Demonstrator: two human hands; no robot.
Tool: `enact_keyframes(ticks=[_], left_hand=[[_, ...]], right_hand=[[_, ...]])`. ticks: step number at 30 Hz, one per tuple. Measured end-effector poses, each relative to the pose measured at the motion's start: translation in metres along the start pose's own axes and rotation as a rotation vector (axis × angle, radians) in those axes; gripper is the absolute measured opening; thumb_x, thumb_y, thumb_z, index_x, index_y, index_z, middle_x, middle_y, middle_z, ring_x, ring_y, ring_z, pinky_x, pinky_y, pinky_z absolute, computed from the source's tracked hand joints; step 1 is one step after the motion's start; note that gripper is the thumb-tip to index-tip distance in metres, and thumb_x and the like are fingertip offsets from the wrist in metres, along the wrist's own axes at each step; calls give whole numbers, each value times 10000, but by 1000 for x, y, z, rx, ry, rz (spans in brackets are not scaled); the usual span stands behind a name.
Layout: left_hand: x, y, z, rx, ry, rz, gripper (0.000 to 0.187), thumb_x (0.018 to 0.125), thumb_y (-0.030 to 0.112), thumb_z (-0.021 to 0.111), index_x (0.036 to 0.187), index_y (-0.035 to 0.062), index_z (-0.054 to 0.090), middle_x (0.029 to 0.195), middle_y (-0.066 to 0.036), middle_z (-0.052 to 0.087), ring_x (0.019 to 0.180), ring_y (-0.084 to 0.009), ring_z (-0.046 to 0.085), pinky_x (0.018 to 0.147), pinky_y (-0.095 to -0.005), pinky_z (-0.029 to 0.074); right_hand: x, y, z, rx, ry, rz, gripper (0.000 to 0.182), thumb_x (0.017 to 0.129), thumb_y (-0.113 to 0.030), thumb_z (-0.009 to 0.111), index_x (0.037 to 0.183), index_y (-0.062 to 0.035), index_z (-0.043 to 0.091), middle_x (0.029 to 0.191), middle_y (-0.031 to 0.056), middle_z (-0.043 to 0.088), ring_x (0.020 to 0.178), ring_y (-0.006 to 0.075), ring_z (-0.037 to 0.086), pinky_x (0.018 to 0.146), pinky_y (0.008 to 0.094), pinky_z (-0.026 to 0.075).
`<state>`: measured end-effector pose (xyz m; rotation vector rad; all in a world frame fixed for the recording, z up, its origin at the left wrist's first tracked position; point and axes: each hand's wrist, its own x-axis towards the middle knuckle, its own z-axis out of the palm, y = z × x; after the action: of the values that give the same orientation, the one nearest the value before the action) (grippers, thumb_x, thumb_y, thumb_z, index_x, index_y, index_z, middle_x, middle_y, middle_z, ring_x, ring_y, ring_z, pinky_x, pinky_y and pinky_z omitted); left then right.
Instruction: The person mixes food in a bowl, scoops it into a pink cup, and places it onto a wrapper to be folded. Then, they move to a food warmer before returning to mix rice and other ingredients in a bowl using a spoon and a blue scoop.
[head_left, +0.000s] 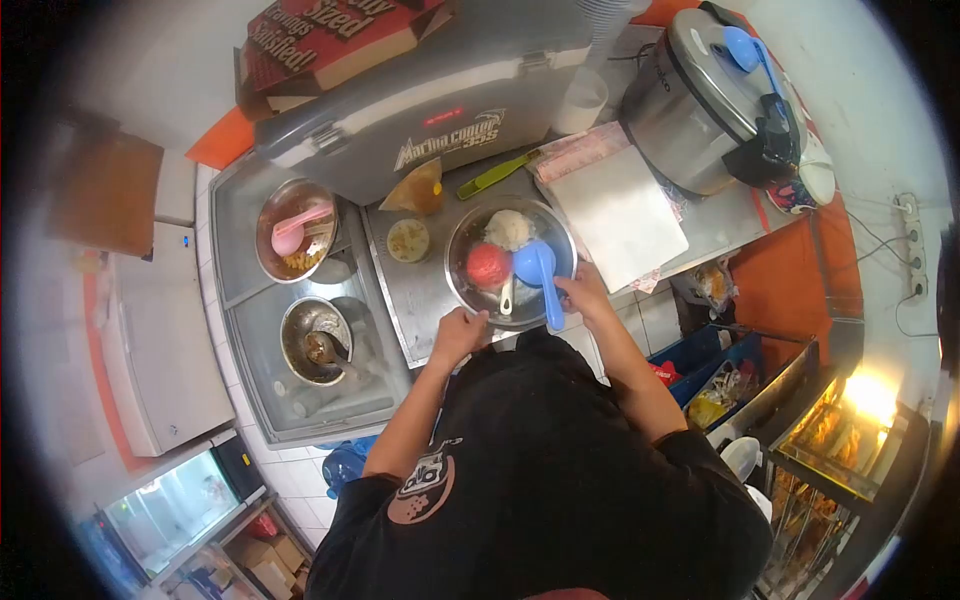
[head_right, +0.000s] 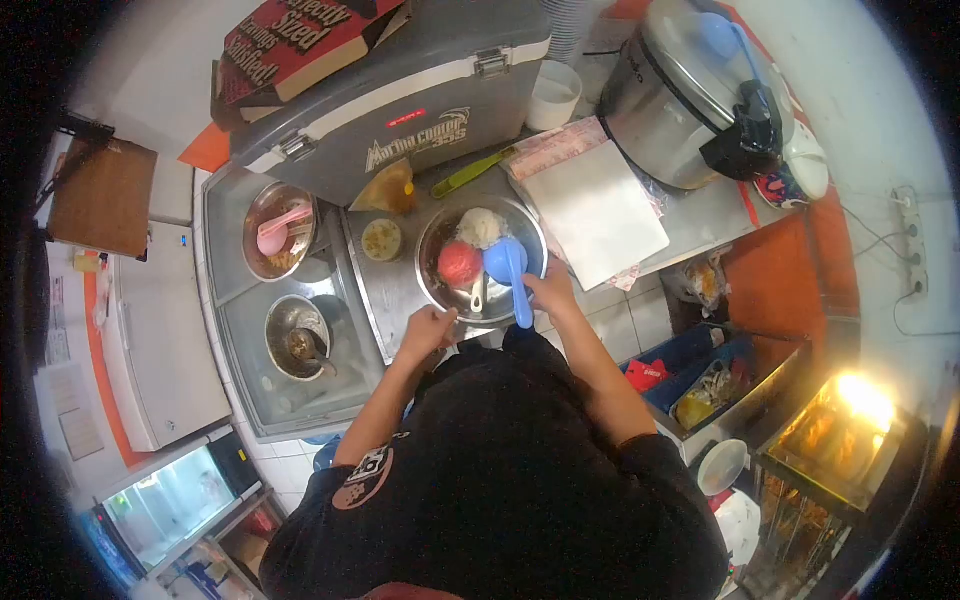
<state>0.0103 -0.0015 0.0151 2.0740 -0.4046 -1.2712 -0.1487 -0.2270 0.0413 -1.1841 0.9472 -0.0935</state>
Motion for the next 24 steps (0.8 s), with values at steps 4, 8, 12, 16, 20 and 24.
enact_keyframes(ticks=[4,8,12,16,20,24], left_hand=[[-14,73,-2,673,532,439,461,700,255,759,1042,19,560,963,-145,621,848,-338,585,764,-443,460],[30,87,21,784,600,588,583,669,287,780,1152,70,536,1084,-113,598,1032,-350,520,850,-476,419],[50,87,14,779,519,474,738,601,322,812,1240,122,503,1180,-90,558,1088,-351,472,897,-486,398],[36,98,-1,722,399,394,737,534,383,829,1168,114,566,1203,-107,566,1072,-361,483,923,-480,387],[28,102,-17,688,346,407,773,498,439,828,1147,95,587,1149,-127,589,1059,-374,496,927,-473,390],[17,113,-30,573,213,294,825,509,441,808,1197,57,561,1116,-198,592,1077,-392,503,945,-447,402]], right_hand=[[16,12,2,-31,246,-193,499,698,-105,729,1107,9,467,1058,144,547,849,235,609,597,321,521],[-3,-16,10,-768,370,-390,562,603,-117,771,1083,-22,494,1141,186,412,1076,353,436,883,422,415],[24,17,3,-816,320,-452,545,589,-97,742,1068,-25,492,1139,219,373,1084,411,376,943,474,336],[30,18,-3,-760,310,-517,514,590,-80,718,1049,-24,494,1137,228,362,1065,424,368,934,497,321],[34,11,-11,-709,234,-475,507,584,-74,721,1035,-20,497,1135,225,368,1066,413,378,926,485,334],[40,10,-19,-691,172,-472,502,586,-74,725,1034,-19,504,1138,219,383,1070,399,398,928,475,347]])
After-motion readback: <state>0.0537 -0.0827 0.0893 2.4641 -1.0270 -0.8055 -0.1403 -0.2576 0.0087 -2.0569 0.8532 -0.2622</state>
